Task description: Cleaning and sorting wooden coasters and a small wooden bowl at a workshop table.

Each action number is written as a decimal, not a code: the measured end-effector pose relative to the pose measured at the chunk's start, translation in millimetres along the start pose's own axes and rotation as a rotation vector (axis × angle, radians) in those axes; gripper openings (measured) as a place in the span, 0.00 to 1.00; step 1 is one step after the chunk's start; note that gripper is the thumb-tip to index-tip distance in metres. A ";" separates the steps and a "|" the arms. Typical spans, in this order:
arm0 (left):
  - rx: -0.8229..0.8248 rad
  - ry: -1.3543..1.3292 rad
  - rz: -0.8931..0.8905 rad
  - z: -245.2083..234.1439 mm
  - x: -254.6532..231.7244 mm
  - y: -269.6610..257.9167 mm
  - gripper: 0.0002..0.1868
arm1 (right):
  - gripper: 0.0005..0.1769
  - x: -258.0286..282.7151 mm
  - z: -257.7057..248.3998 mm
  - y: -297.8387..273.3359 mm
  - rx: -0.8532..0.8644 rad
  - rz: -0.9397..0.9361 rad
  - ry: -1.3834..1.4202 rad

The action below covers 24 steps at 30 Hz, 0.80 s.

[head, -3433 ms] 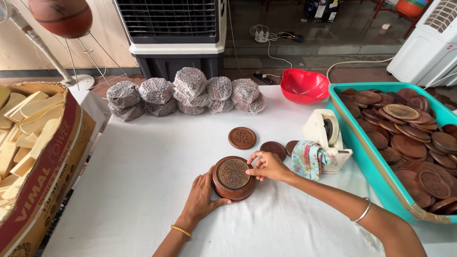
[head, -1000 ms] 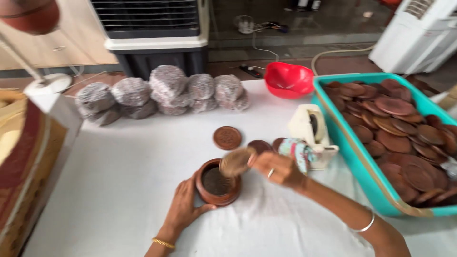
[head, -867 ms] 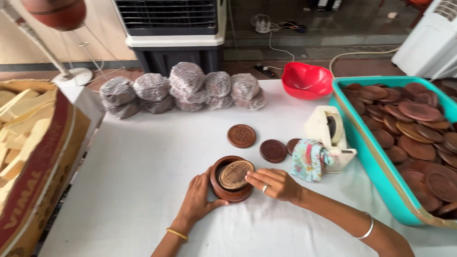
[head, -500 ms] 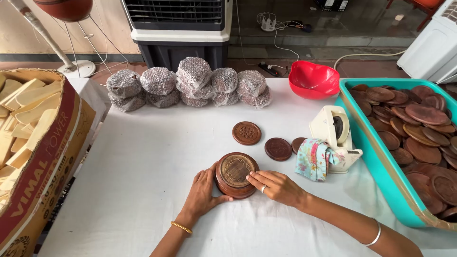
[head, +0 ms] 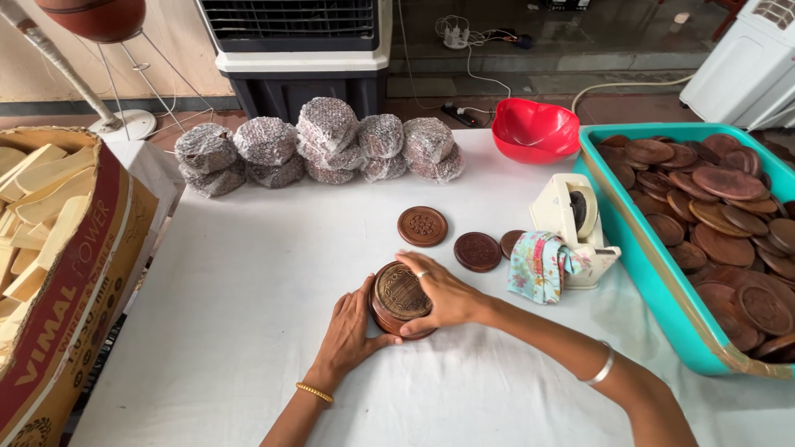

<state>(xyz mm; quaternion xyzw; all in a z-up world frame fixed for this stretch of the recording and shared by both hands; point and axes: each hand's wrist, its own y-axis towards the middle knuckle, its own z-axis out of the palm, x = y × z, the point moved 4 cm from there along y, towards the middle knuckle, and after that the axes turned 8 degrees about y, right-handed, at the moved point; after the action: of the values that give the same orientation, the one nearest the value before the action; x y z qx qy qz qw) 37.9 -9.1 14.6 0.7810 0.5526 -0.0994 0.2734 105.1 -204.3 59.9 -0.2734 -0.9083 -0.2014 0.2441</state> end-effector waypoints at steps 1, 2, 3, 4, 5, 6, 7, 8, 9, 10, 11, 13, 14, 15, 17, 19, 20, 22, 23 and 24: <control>0.005 -0.001 0.005 -0.6 -2.1 -1.3 0.72 | 0.71 -0.9 3.4 3.9 -0.004 0.006 0.001; 0.017 -0.003 -0.021 -1.6 -2.2 -0.5 0.72 | 0.72 -2.6 8.1 9.0 0.049 0.018 0.036; 0.029 -0.004 -0.047 -2.7 -2.4 0.4 0.71 | 0.72 -4.3 12.5 14.0 0.103 0.030 0.071; 0.032 -0.008 -0.034 -2.6 -1.5 0.0 0.71 | 0.72 -2.4 10.7 15.5 0.094 0.039 0.065; 0.025 -0.020 -0.036 -2.8 0.0 -0.1 0.71 | 0.69 -0.8 8.5 17.0 0.076 0.051 0.077; 0.021 -0.038 -0.034 -1.1 0.0 0.7 0.71 | 0.67 -0.2 5.0 16.1 0.058 0.070 0.085; 0.027 -0.046 -0.017 -2.5 1.4 -2.7 0.71 | 0.67 0.0 3.9 15.1 0.047 0.084 0.077; -0.022 -0.052 0.019 -4.1 0.6 -2.9 0.69 | 0.65 0.0 -0.9 10.4 0.003 0.076 0.128; -0.071 -0.061 0.054 -5.1 -0.5 -2.5 0.67 | 0.63 -0.7 -6.2 5.0 -0.043 0.066 0.177; -0.057 -0.079 0.093 -3.4 -1.3 -2.4 0.67 | 0.63 2.0 -14.9 -2.5 -0.071 0.097 0.159; -0.063 -0.091 0.085 -2.3 0.4 -1.2 0.66 | 0.64 6.5 -25.4 -9.6 -0.141 0.069 0.179; -0.048 -0.126 0.107 3.2 4.7 0.2 0.66 | 0.64 11.8 -52.2 -26.0 -0.230 0.072 0.182; -0.041 -0.088 0.066 7.1 10.3 -0.2 0.66 | 0.63 14.5 -70.5 -35.4 -0.316 0.050 0.097; -0.036 -0.049 0.026 10.9 16.5 -0.4 0.66 | 0.62 17.8 -88.2 -45.0 -0.398 0.028 0.009; -0.030 -0.036 0.072 24.6 28.6 1.8 0.69 | 0.61 2.4 -129.8 -69.3 -0.483 0.094 -0.197; -0.027 -0.019 0.112 35.0 37.2 5.2 0.72 | 0.59 -17.0 -173.2 -102.6 -0.555 0.157 -0.401; 0.060 0.079 0.060 40.1 41.6 7.1 0.74 | 0.49 -29.0 -198.3 -125.2 -0.630 0.270 -0.626; 0.147 0.175 0.016 48.1 50.6 7.7 0.77 | 0.39 -52.1 -244.7 -178.8 -0.699 0.395 -0.858; 0.120 0.197 0.035 50.1 54.4 7.0 0.75 | 0.48 -69.7 -269.4 -213.6 -0.732 0.632 -0.894; 0.091 0.221 0.052 50.9 58.3 6.6 0.74 | 0.57 -86.6 -293.7 -248.7 -0.760 0.868 -0.919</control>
<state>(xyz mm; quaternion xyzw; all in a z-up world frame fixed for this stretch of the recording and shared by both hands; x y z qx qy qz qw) 73.0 9.1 -52.2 0.8129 0.5538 -0.0304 0.1776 118.3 -576.8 189.1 -0.7306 -0.5967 -0.2528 -0.2149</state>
